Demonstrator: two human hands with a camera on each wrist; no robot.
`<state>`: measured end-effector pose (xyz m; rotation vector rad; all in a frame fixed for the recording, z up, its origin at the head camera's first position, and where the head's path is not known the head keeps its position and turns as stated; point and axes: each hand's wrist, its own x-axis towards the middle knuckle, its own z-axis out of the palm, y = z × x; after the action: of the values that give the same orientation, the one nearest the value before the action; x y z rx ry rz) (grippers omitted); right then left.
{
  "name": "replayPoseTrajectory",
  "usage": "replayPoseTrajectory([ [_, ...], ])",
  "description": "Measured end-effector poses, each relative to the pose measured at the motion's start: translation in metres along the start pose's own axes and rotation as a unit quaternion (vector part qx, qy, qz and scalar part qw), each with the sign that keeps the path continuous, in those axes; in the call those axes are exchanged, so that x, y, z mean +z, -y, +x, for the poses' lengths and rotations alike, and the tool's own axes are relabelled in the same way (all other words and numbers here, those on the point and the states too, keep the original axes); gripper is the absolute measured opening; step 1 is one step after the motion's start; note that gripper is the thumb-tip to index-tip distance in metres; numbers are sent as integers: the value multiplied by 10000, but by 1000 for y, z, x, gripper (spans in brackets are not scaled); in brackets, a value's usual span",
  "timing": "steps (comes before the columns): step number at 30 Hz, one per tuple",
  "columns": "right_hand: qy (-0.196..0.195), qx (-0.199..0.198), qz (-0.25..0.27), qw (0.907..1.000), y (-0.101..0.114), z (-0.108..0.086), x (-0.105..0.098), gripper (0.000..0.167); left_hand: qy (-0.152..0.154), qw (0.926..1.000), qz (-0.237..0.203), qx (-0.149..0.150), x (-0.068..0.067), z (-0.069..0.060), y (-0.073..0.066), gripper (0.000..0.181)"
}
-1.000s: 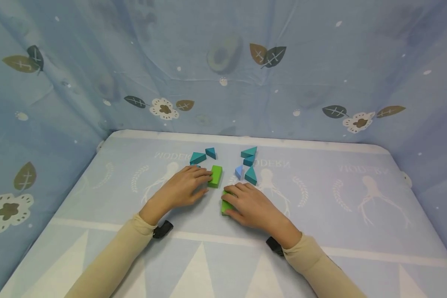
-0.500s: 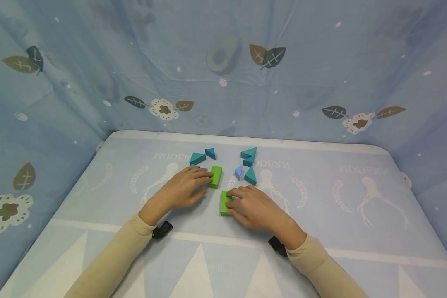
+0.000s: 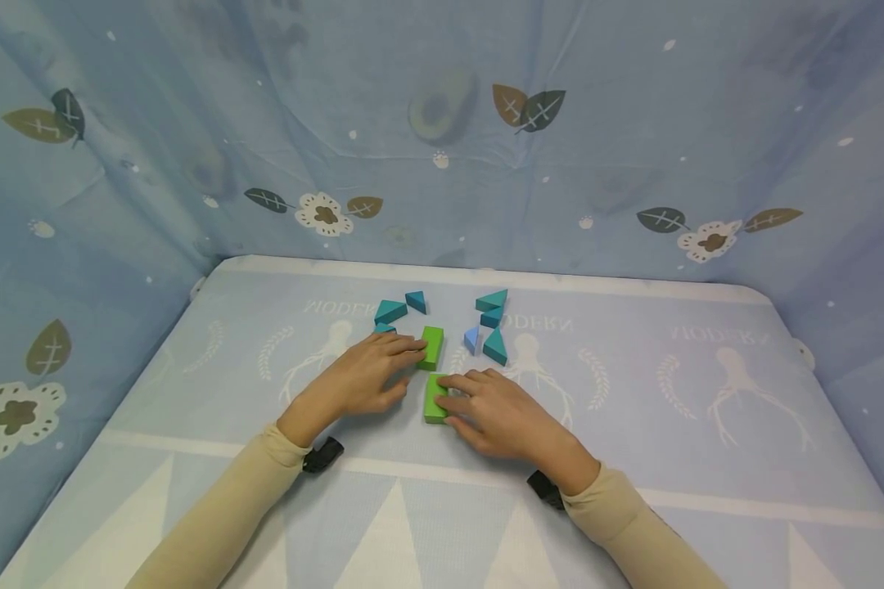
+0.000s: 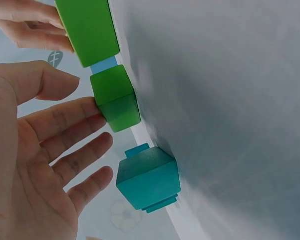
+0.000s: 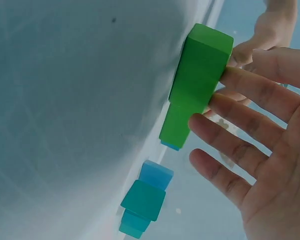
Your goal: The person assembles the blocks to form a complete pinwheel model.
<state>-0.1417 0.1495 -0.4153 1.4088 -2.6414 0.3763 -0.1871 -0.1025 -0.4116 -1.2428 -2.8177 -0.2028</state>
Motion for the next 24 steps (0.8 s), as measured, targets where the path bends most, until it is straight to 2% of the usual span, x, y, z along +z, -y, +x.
replayPoseTrajectory([
  [7, -132, -62, -27, 9999, 1, 1, 1, 28, 91, 9999, -25, -66, 0, 1, -2, 44],
  [24, -34, -71, 54, 10000, 4, 1, 3, 33, 175, 9998, 0, 0, 0, 2, -3, 45],
])
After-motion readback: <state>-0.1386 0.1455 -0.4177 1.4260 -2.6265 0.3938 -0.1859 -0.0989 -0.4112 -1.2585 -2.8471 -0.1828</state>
